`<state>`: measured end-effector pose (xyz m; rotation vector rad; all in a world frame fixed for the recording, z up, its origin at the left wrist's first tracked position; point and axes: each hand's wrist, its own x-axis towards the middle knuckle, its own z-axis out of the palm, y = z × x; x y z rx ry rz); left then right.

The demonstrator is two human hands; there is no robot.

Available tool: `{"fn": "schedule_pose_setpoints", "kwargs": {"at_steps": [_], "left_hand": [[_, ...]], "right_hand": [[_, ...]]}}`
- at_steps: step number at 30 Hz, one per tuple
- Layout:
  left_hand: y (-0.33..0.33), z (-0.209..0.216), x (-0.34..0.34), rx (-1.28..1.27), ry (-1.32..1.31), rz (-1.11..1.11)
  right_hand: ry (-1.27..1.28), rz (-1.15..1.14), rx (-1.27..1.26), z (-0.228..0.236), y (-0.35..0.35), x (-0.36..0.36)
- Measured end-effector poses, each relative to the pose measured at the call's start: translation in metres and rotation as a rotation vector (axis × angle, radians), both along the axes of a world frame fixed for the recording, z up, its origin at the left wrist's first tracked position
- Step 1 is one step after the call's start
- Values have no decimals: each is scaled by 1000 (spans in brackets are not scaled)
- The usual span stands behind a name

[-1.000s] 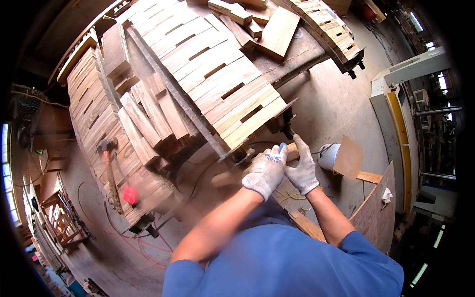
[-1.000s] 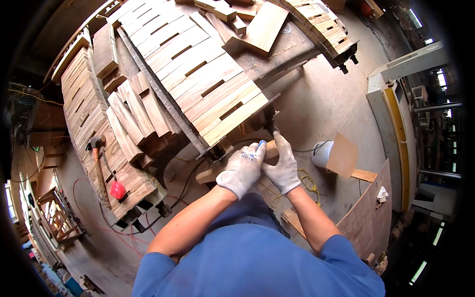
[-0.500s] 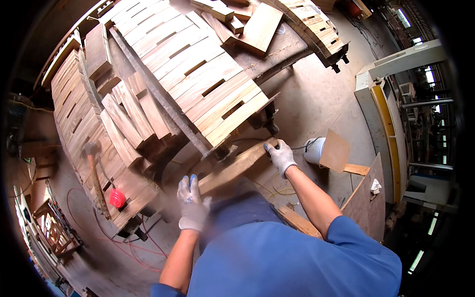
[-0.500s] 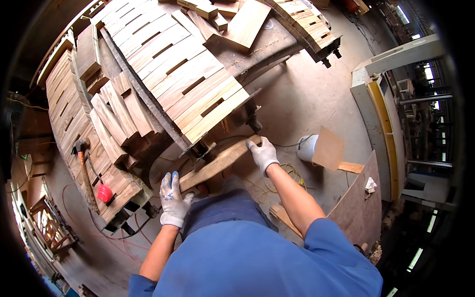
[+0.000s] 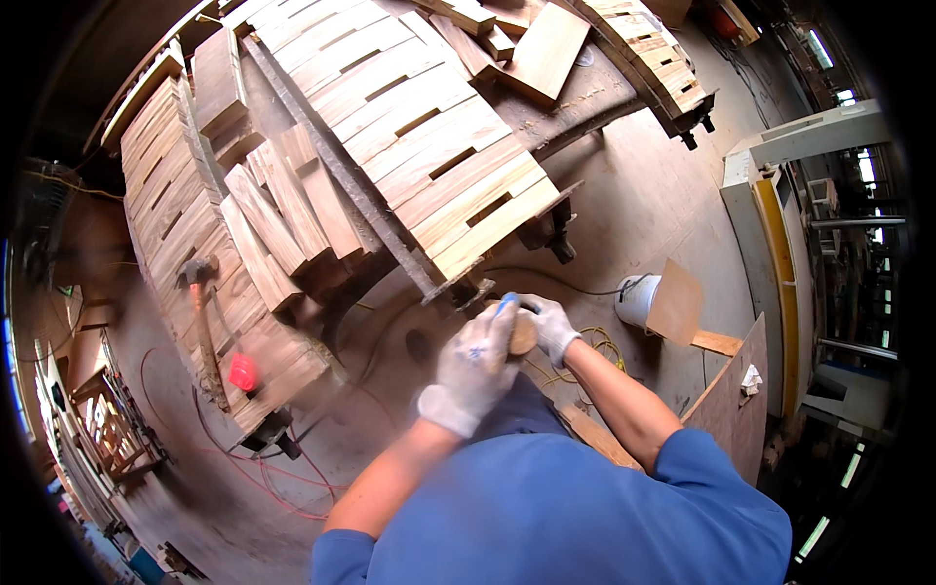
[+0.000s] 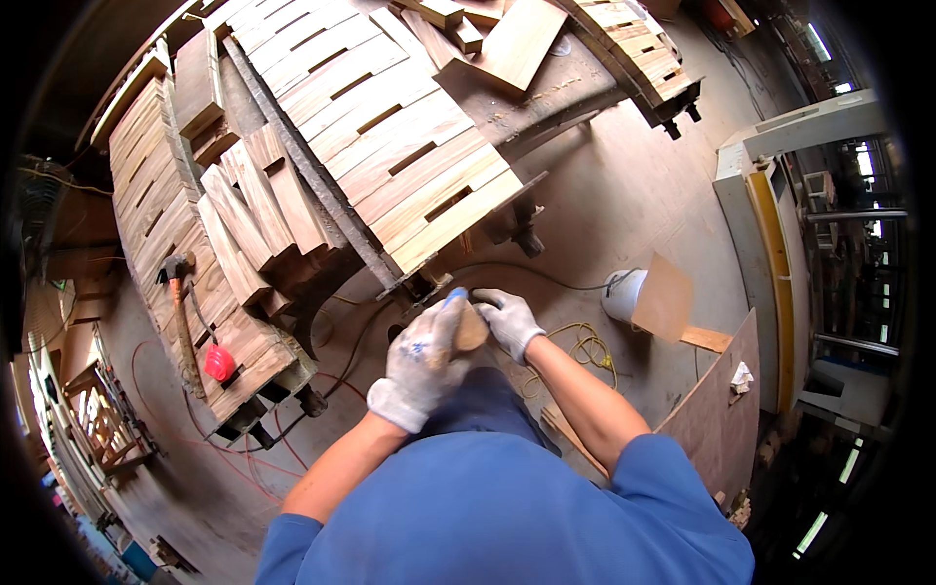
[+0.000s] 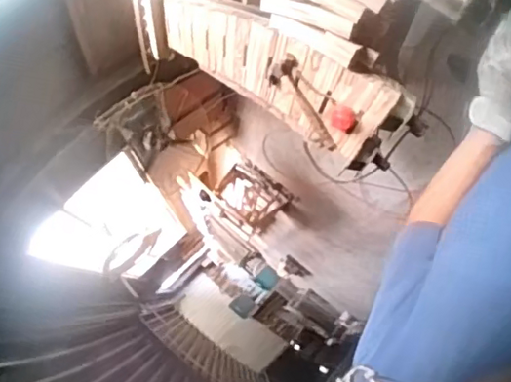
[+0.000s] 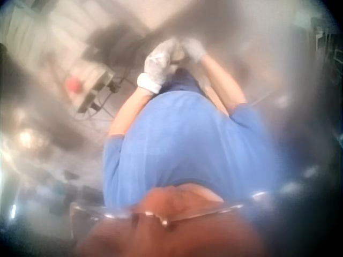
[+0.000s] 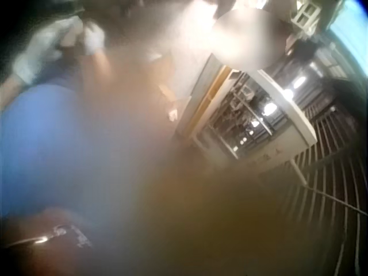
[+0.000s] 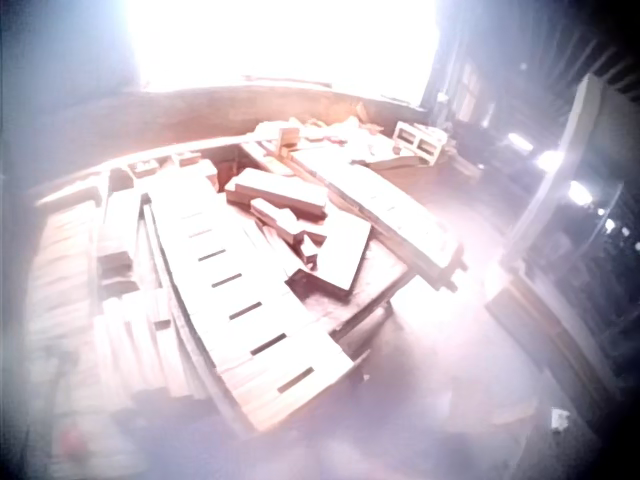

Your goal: The person assembles wooden crates by aligning slats and using a hammer to drive nails. They then move to a workbench to use a pneumatic nail gun on a long, carved wooden piece, securing it with nails.

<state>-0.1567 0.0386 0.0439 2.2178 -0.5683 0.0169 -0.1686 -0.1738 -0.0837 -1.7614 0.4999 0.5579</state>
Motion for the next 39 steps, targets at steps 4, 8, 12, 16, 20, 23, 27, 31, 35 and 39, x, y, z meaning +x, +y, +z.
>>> {"fn": "schedule_pose_setpoints", "kwargs": {"at_steps": [4, 8, 12, 16, 20, 23, 27, 31, 35, 39], "left_hand": [[-38, -16, 23, 119, 39, -107], [-53, -23, 35, 255, 40, -148], [-42, -32, 31, 203, 8, -150], [11, -30, 8, 30, -69, -107], [69, -43, -31, 201, 15, 99], [98, -67, -50, 443, 214, 195], [124, -106, -67, 362, 643, 266], [130, -76, -49, 295, 562, 223], [129, -76, -49, 274, 471, 214], [129, -67, -50, 286, 454, 235]], "right_hand": [[-350, -268, 126, 80, -7, 1], [-595, -48, -338, 141, 1, 17], [-850, 270, -743, 129, -5, 22], [-710, 228, -905, 91, -24, 19], [-446, 113, -892, 72, -34, 22], [-375, 18, -891, 41, -41, 20], [-326, -7, -882, 36, -33, 29], [-331, -25, -876, 36, -37, 31], [-302, -42, -859, 32, -37, 31], [-331, 5, -936, 21, -36, 27]]}}
